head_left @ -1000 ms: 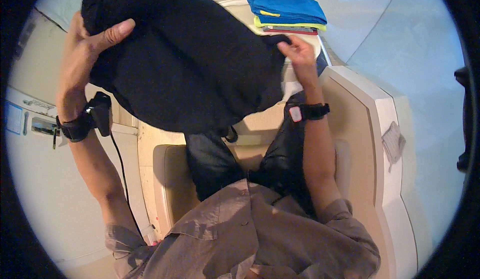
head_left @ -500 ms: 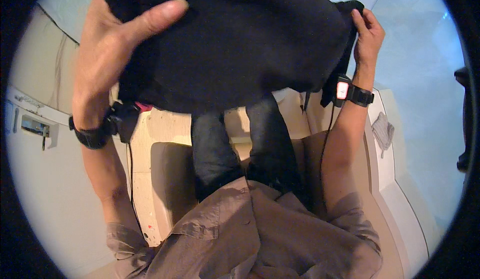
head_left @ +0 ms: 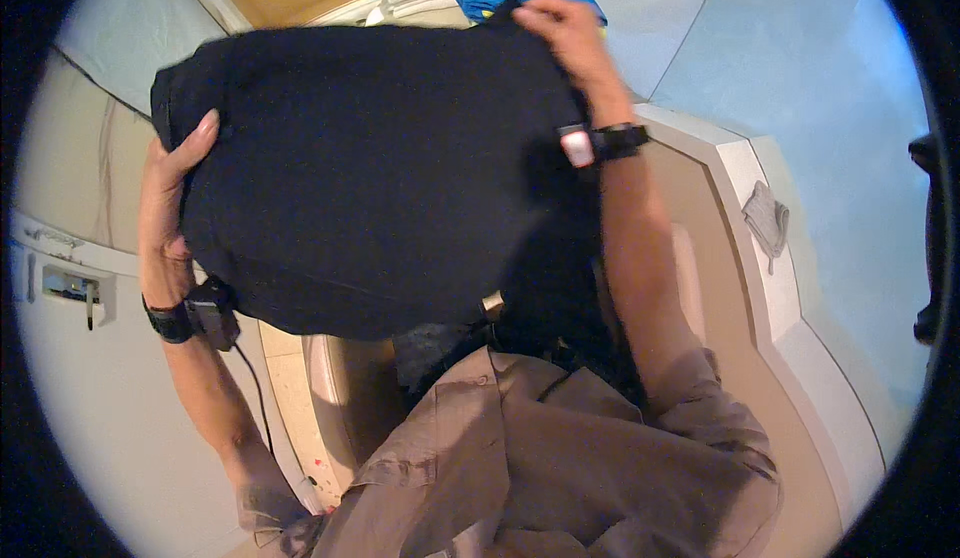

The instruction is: The person folds a blue and white checkered shirt, a blue t-shirt, and a pair of black pants on a white surface. The person places each folded item into a neat stack.

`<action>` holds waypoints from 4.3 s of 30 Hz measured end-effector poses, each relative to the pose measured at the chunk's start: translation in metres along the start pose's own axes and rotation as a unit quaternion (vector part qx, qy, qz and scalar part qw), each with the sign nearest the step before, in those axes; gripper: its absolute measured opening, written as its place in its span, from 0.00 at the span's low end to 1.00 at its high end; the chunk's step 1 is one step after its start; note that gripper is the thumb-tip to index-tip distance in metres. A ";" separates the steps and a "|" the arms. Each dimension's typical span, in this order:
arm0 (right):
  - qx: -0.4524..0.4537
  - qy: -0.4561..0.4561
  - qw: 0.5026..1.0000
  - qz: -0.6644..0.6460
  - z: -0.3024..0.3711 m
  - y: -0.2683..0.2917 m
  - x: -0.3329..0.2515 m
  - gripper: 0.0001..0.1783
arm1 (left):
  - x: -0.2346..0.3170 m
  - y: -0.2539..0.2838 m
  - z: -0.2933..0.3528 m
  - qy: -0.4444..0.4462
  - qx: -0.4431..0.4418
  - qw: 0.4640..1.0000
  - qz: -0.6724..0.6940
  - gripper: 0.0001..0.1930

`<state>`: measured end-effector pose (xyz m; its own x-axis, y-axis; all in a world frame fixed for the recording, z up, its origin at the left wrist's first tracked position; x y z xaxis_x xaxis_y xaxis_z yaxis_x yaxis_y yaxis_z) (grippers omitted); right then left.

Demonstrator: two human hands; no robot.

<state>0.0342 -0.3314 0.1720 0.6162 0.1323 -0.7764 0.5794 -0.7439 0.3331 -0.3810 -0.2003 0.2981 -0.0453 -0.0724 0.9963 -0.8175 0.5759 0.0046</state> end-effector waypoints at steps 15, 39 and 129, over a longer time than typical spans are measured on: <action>-0.036 -0.056 0.988 0.140 0.150 -0.127 0.034 0.14 | -0.116 0.179 -0.050 0.260 0.060 0.958 -0.107 0.26; -0.116 -0.390 0.904 0.130 0.238 -0.025 0.219 0.26 | -0.173 0.217 -0.079 0.316 0.090 0.933 -0.146 0.23; -0.412 0.116 0.864 0.265 0.246 -0.264 -0.043 0.46 | -0.229 0.221 -0.040 0.272 0.106 0.949 -0.121 0.19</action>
<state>-0.2762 -0.3012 -0.0142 0.9464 0.1150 -0.3018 0.3074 -0.0334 0.9510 -0.5278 -0.0237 0.0744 0.4138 0.2827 0.8654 -0.8663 0.4146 0.2787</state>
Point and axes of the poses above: each hand's wrist, its own z-axis away from the middle knuckle, its own y-axis out of the back of the hand, x = y × z, the point moved 3 cm from there along -z, towards the middle knuckle, and after that the axes turned 5 degrees about z, right-handed, at the moved point
